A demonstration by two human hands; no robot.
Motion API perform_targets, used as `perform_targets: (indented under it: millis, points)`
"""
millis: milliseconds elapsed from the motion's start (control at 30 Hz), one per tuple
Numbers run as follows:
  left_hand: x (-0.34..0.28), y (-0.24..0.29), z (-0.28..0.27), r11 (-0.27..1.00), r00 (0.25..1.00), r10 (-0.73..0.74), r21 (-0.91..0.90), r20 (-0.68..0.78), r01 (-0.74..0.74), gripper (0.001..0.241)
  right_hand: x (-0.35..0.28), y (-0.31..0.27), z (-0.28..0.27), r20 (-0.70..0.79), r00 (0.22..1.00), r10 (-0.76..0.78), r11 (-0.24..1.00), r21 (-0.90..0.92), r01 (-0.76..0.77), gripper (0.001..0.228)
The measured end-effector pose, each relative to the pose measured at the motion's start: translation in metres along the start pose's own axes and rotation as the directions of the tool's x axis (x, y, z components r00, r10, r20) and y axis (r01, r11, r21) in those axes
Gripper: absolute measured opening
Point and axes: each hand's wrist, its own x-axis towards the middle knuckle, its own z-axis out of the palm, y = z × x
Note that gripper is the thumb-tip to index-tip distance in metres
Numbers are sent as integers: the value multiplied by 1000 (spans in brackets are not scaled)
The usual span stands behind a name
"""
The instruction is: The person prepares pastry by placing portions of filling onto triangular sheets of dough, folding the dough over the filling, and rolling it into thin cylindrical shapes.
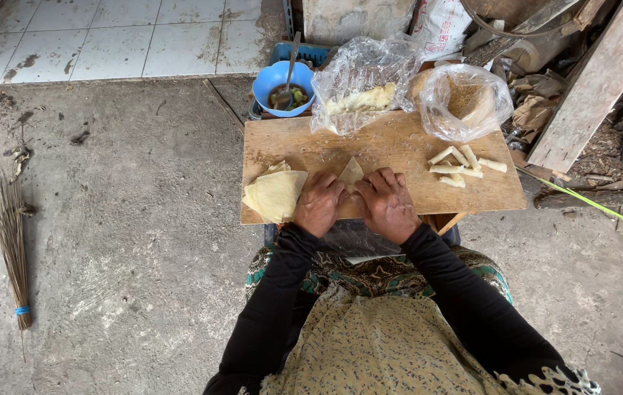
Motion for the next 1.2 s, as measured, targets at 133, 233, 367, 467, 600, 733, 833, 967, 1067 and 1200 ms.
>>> perform_targets:
  millis: [133, 233, 367, 467, 600, 733, 833, 967, 1067, 1200]
  points:
    - [3, -15, 16, 999, 996, -13, 43, 90, 9, 8, 5, 12, 16, 114, 988, 102, 995, -22, -100, 22]
    - [10, -32, 33, 992, 971, -124, 16, 206, 123, 5, 11, 30, 34, 205, 964, 170, 984, 9, -175, 7]
    - [21, -45, 49, 905, 886, -337, -152, 318, 398, 3, 4, 45, 52, 114, 945, 307, 942, 109, -319, 3]
    - [18, -39, 47, 881, 876, -339, -209, 343, 423, 6, -1, 43, 58, 62, 958, 281, 956, 74, -285, 5]
    - [5, -17, 36, 979, 958, -137, 182, 253, 92, 10, -11, 26, 42, 11, 999, 46, 993, -113, -45, 19]
    - [-3, -12, 30, 988, 995, -30, 156, 94, 15, 13, -6, 18, 20, -3, 999, -35, 995, -93, 35, 15]
    - [7, -24, 38, 976, 988, -48, 215, 149, 15, 12, 4, 21, 20, -24, 995, 100, 995, 34, -99, 15]
    - [9, -38, 52, 973, 952, -180, 190, 249, 134, 26, 8, 29, 39, 36, 972, 234, 972, 20, -235, 20]
    - [4, -32, 54, 979, 981, -122, 180, 152, 94, 20, 1, 26, 44, 77, 980, 186, 981, -76, -180, 29]
    - [-9, -3, 41, 926, 996, 57, 377, -70, -27, 21, -5, 13, 23, -22, 1000, 11, 988, -153, -14, 34]
